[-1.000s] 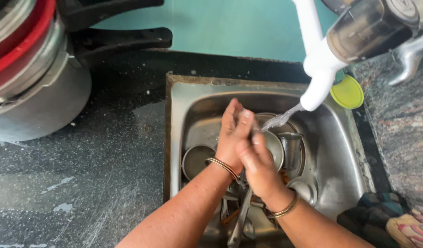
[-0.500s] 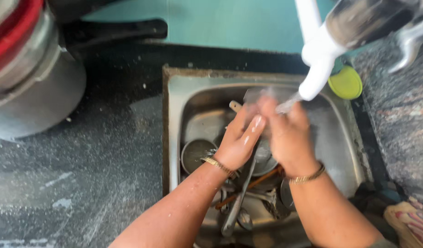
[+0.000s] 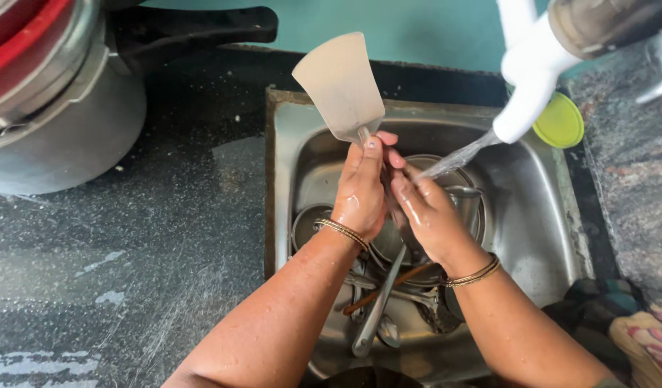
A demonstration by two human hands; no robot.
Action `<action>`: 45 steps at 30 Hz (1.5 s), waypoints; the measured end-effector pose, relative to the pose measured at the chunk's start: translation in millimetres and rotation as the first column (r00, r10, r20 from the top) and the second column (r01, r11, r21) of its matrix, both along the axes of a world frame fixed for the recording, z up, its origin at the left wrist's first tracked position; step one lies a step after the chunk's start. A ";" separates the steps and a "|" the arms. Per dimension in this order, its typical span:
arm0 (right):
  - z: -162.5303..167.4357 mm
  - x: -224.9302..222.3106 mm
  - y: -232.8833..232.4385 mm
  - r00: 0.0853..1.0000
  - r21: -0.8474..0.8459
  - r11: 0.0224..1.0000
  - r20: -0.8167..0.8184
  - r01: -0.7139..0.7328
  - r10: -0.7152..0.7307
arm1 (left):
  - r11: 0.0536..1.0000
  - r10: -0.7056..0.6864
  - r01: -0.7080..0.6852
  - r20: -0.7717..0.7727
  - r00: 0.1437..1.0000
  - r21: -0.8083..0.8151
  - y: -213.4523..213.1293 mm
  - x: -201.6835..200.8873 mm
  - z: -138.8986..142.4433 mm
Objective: The person washes various kitchen utensils and cookware under running water in a sink. They rinse a strainer, bowls, cups, a rolling pin, plates, and spoons, placing some items into a yellow basket.
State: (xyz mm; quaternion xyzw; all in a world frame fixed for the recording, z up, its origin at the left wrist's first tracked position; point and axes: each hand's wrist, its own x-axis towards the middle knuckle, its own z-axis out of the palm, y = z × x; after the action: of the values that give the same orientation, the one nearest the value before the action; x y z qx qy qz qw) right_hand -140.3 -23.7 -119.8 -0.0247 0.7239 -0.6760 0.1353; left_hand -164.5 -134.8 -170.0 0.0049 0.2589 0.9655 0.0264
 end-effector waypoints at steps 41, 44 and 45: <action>143.4 115.8 446.1 0.573 0.828 -0.244 -0.533 0.505 -0.622 | 0.309 -0.283 0.130 0.039 0.958 -0.942 4.6 11.0 -24.5; 135.1 92.6 475.5 0.722 0.846 -0.332 -0.531 0.418 -0.443 | 0.317 -0.269 0.098 0.010 0.963 -0.943 2.6 12.8 -11.3; 136.5 84.6 475.7 0.769 0.814 -0.362 -0.564 0.455 -0.302 | 0.327 -0.272 0.120 0.028 0.962 -0.938 2.3 12.5 -8.4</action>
State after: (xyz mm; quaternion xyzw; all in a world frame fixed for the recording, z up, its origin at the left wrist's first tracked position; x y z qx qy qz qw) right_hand -55.8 452.0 16.7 0.2972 0.9319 0.1209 -0.1694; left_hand -152.0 -132.5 -178.4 0.0848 0.7594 0.6332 0.1233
